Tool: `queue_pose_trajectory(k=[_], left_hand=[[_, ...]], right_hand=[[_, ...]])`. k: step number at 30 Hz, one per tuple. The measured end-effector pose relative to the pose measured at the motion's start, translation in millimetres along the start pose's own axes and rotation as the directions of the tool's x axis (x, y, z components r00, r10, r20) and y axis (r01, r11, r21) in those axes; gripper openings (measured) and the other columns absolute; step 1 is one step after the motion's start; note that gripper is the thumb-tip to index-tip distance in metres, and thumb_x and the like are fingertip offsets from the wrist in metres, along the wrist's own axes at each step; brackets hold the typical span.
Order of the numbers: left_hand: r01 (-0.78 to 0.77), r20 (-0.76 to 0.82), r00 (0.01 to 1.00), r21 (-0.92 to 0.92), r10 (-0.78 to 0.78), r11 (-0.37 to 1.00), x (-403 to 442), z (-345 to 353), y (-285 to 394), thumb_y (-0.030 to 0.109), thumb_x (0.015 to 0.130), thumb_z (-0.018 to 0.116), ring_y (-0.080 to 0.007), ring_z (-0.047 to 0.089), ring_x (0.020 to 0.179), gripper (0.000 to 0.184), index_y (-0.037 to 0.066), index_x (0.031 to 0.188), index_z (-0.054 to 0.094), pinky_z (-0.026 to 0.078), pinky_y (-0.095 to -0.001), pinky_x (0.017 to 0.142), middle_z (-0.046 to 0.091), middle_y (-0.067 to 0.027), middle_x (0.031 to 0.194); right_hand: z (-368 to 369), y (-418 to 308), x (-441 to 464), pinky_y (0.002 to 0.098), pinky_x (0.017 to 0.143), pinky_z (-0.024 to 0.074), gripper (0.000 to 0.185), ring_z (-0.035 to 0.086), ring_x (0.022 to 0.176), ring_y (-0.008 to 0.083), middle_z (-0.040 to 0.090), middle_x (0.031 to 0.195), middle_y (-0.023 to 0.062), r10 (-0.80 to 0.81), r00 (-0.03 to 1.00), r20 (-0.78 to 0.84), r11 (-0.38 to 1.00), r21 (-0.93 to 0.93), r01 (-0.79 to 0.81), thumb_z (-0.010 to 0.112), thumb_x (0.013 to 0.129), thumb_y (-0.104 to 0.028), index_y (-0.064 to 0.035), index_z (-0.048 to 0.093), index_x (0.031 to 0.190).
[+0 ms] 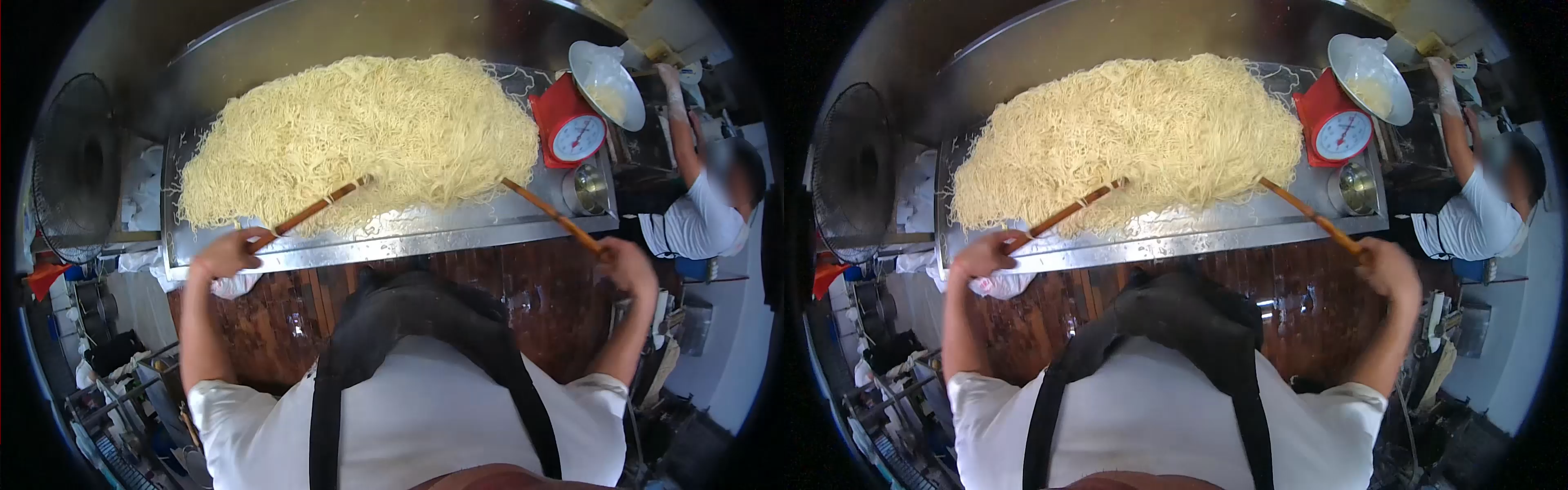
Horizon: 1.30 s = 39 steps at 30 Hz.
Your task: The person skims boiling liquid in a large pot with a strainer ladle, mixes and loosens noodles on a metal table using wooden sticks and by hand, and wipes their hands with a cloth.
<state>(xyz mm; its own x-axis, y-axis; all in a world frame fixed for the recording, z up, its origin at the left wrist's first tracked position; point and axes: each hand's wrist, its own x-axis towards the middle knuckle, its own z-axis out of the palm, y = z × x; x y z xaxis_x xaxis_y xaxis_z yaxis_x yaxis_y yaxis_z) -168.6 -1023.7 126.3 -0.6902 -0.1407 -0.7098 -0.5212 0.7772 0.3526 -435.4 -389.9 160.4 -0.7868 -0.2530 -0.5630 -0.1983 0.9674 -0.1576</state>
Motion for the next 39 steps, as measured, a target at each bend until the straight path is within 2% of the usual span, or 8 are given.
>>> queue_pose_trajectory(k=[7, 15, 20, 23, 31, 35, 37, 39], left_hand=[[0.174, -0.343, 0.936, 0.269, -0.075, 0.947, -134.6, -116.2, 78.9, -0.002, 0.065, 0.064, -0.0275, 0.066, 0.073, 0.056, 0.007, 0.121, 0.064, 0.051, -0.0359, 0.074, 0.067, -0.0213, 0.085], [0.132, -0.479, 0.877, 0.313, 0.036, 0.94, -162.2, -109.9, 34.3, -0.003, 0.067, 0.065, -0.0354, 0.06, 0.07, 0.056, 0.007, 0.122, 0.064, 0.05, -0.0361, 0.073, 0.063, -0.024, 0.084], [0.123, -0.445, 0.871, -0.21, -0.207, 0.97, -201.8, -78.7, -85.9, -0.005, 0.071, 0.071, -0.009, 0.057, 0.08, 0.062, 0.004, 0.131, 0.057, 0.049, -0.0253, 0.078, 0.066, -0.0027, 0.094], [0.017, -0.561, 0.769, -0.463, -0.308, 0.886, -211.4, -27.0, -183.8, 0.001, 0.079, 0.073, -0.009, 0.056, 0.087, 0.058, 0.004, 0.134, 0.055, 0.048, -0.0254, 0.082, 0.065, 0.0006, 0.102], [0.062, -0.572, 0.604, -0.66, -0.555, 0.748, -155.4, 111.7, -387.7, 0.004, 0.082, 0.073, -0.0115, 0.058, 0.093, 0.053, -0.003, 0.131, 0.054, 0.049, -0.0277, 0.085, 0.066, -0.0053, 0.108], [-0.195, -0.566, 0.616, -0.784, -0.548, 0.59, -74.7, 142.1, -421.6, 0.007, 0.088, 0.068, -0.0141, 0.059, 0.104, 0.047, -0.002, 0.131, 0.053, 0.048, -0.0295, 0.091, 0.064, -0.0083, 0.118], [-0.366, -0.604, 0.644, -0.782, -0.469, 0.504, -27.0, 136.7, -399.6, 0.011, 0.087, 0.067, -0.0216, 0.062, 0.108, 0.053, -0.001, 0.136, 0.049, 0.048, -0.0339, 0.093, 0.063, -0.0148, 0.122], [-0.307, -0.673, 0.679, -0.624, -0.294, 0.719, -0.6, 115.2, -356.4, 0.011, 0.087, 0.067, -0.0242, 0.06, 0.114, 0.056, 0.002, 0.139, 0.046, 0.046, -0.0344, 0.096, 0.061, -0.0165, 0.126]], right_hand=[[-101.7, -108.6, -68.4, 0.0426, 0.076, 0.0493, 0.044, 0.063, 0.084, 0.0406, 0.065, 0.085, 0.0238, -0.154, 0.877, -0.455, 0.981, -0.176, 0.081, 0.066, 0.076, 0.002, -0.002, 0.061, 0.12], [16.4, -244.4, 19.3, 0.0418, 0.075, 0.0481, 0.046, 0.061, 0.081, 0.0374, 0.064, 0.101, 0.0185, -0.867, 0.49, -0.085, 0.484, 0.083, 0.871, 0.057, 0.096, -0.021, -0.0065, 0.047, 0.138], [56.9, -291.4, 102.2, 0.0486, 0.078, 0.0472, 0.038, 0.061, 0.093, 0.0451, 0.064, 0.096, 0.027, -0.563, 0.824, -0.056, 0.825, 0.02, 0.565, 0.051, 0.098, -0.021, -0.0027, 0.047, 0.131], [66.1, -315.2, 104.8, 0.0452, 0.073, 0.0469, 0.037, 0.062, 0.084, 0.0427, 0.063, 0.084, 0.0254, -0.513, 0.844, -0.153, 0.843, 0.093, 0.529, 0.052, 0.098, -0.021, -0.003, 0.048, 0.129], [201.0, -535.0, 79.9, 0.0374, 0.068, 0.0479, 0.04, 0.059, 0.073, 0.0261, 0.059, 0.08, 0.0132, -0.693, 0.72, 0.02, 0.648, 0.453, 0.612, 0.057, 0.097, -0.032, -0.0038, 0.051, 0.124], [301.5, -670.1, 72.8, 0.0237, 0.044, 0.0394, 0.029, 0.047, 0.048, 0.0072, 0.05, 0.067, -0.0035, -0.636, 0.75, 0.182, 0.525, 0.814, 0.248, 0.066, 0.093, -0.026, -0.0053, 0.056, 0.111], [356.9, -728.4, 73.1, 0.0254, 0.061, 0.0504, 0.026, 0.056, 0.065, 0.0108, 0.056, 0.079, 0.0, -0.624, 0.759, 0.187, 0.349, 0.936, 0.056, 0.062, 0.097, -0.023, -0.0054, 0.054, 0.113], [374.9, -782.8, 54.6, 0.0286, 0.07, 0.0549, 0.026, 0.064, 0.078, 0.0167, 0.063, 0.089, 0.0048, -0.497, 0.84, 0.217, 0.27, 0.959, -0.088, 0.061, 0.097, -0.024, -0.0038, 0.054, 0.112]])
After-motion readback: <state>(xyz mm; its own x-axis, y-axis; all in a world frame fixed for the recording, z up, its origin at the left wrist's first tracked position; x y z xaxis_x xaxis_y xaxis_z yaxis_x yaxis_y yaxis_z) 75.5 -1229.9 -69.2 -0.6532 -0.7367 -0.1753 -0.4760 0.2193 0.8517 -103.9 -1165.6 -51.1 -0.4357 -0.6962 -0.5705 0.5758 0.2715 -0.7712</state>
